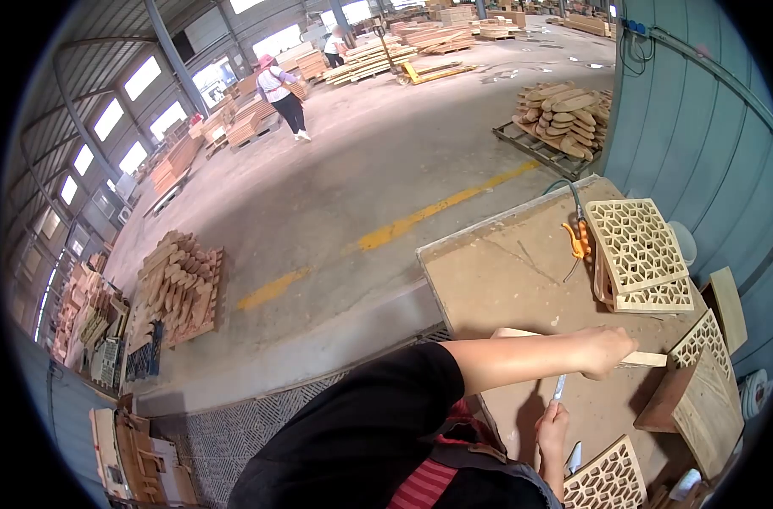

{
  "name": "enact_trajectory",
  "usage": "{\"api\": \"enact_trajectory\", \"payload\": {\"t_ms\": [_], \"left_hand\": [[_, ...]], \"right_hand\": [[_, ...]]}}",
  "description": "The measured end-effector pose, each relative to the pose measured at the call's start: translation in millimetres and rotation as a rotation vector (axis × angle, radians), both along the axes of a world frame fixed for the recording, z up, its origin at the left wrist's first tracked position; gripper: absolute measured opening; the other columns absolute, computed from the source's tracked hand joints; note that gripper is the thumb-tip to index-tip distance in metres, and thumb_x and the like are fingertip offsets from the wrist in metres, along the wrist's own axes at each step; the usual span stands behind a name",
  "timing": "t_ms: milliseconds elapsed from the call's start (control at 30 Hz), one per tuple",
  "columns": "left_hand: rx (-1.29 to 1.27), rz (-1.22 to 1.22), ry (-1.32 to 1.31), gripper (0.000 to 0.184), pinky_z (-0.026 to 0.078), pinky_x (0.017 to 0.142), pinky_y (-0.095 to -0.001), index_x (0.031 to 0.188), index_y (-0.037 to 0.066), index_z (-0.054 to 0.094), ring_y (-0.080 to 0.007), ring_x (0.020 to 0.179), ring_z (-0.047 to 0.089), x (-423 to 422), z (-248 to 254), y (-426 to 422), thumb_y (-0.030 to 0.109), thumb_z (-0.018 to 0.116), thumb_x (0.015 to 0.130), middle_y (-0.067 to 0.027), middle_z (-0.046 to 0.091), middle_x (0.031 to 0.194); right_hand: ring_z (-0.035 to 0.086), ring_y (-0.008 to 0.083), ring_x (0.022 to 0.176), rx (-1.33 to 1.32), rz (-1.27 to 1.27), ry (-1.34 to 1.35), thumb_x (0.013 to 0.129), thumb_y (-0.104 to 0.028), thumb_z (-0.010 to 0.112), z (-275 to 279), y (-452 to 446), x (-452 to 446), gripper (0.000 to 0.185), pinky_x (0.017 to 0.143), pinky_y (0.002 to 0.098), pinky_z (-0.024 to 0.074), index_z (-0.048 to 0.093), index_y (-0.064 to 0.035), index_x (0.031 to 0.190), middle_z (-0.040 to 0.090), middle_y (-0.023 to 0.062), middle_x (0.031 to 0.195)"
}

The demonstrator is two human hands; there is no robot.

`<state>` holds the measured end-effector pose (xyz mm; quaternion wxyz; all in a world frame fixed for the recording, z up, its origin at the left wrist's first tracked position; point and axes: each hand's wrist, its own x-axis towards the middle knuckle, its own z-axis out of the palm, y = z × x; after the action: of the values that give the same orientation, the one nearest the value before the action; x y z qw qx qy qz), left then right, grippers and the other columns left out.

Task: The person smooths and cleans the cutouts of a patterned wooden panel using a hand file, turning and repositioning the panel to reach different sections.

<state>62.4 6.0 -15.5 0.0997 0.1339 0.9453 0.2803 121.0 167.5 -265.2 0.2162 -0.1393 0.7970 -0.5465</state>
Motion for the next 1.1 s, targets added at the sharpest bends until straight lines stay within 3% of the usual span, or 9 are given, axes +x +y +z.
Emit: {"api": "enact_trajectory", "payload": {"t_ms": [567,867,1100], "left_hand": [[-0.002,0.003,-0.001,0.041,0.051,0.082,-0.0465,0.11,-0.001,0.054,-0.0397,0.103,0.061,2,1,1,-0.006,0.063,0.07,-0.0238,0.063,0.101],[0.021,0.015,0.015,0.038,0.051,0.082,-0.047,0.107,-0.001,0.055,-0.0399,0.098,0.063,4,1,2,-0.005,0.063,0.07,-0.0236,0.065,0.095],[0.019,0.011,0.046,0.037,0.052,0.079,-0.0465,0.107,-0.001,0.055,-0.0403,0.096,0.063,3,-5,4,-0.005,0.061,0.071,-0.0243,0.065,0.094]], "right_hand": [[0.039,0.0105,0.034,-0.015,0.013,0.056,0.103,-0.026,0.038,-7,2,0,0.039,0.033,0.028,0.0288,0.046,-0.0061,0.071,0.044,0.0015,0.044],[0.036,0.0113,0.03,-0.01,-0.011,-0.269,0.103,-0.03,0.038,42,0,-1,0.037,0.029,0.0267,0.0269,0.045,-0.0076,0.075,0.043,0.002,0.045],[0.035,0.0108,0.03,-0.016,-0.02,-0.207,0.103,-0.03,0.038,44,-17,-29,0.038,0.029,0.0268,0.0263,0.044,-0.0077,0.072,0.043,0.0022,0.045]]}}
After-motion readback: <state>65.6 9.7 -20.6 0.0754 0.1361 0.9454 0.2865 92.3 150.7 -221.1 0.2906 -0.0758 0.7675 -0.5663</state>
